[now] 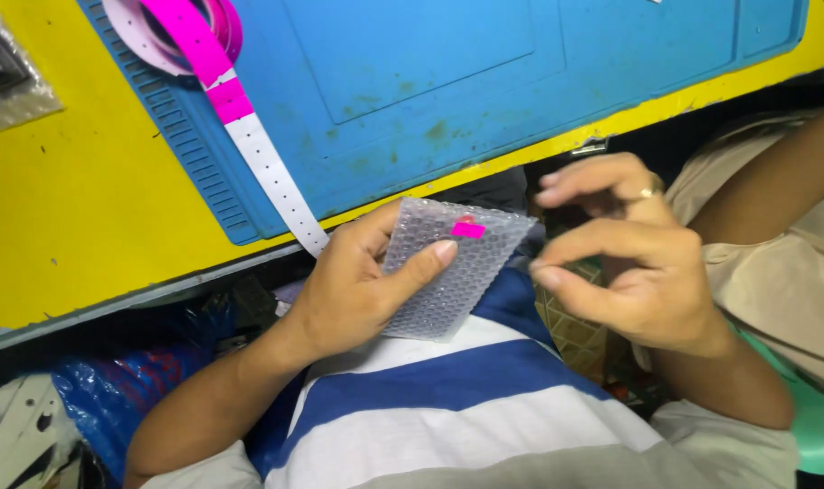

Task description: The person inserts electronic screens into bubble wrap sleeves, handles several wrapped items on a cluttered workbench, and writes information on a pink paper strip with a pen.

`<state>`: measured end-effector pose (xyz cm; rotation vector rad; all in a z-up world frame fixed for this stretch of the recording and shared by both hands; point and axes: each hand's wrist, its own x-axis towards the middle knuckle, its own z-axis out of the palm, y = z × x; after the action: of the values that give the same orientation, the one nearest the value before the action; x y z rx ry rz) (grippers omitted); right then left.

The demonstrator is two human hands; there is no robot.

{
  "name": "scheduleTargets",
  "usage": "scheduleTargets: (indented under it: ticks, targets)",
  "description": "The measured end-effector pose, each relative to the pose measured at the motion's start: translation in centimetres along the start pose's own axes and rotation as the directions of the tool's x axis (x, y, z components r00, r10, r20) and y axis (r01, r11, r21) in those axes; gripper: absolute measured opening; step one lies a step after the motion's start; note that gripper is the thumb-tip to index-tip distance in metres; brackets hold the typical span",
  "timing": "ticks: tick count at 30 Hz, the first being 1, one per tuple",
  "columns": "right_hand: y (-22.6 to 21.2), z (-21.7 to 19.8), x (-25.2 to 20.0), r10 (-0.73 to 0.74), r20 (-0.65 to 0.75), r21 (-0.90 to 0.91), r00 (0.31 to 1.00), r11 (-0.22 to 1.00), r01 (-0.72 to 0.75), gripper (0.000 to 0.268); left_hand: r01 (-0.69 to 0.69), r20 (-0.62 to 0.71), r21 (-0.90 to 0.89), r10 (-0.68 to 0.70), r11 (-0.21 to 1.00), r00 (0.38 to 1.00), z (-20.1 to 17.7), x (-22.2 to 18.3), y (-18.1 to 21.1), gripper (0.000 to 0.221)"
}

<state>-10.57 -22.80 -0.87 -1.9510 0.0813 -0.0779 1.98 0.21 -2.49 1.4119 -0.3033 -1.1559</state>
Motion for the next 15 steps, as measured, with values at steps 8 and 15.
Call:
scheduleTargets:
  ticks: [8,15]
  targets:
    - [-2.4,1.6,4.4,0.171,0.242,-0.059,0.955,0.985,-0.161,0.004,-0.054,-0.015,0.007,0.054,0.999,0.998,-0.8,-0.9,0.7,0.03]
    - [-2.6,2.0,5.2,0.161,0.259,-0.086,0.952,0.986,-0.143,0.006,-0.063,-0.019,0.029,0.063,0.998,0.998,-1.1,-0.8,0.6,0.028]
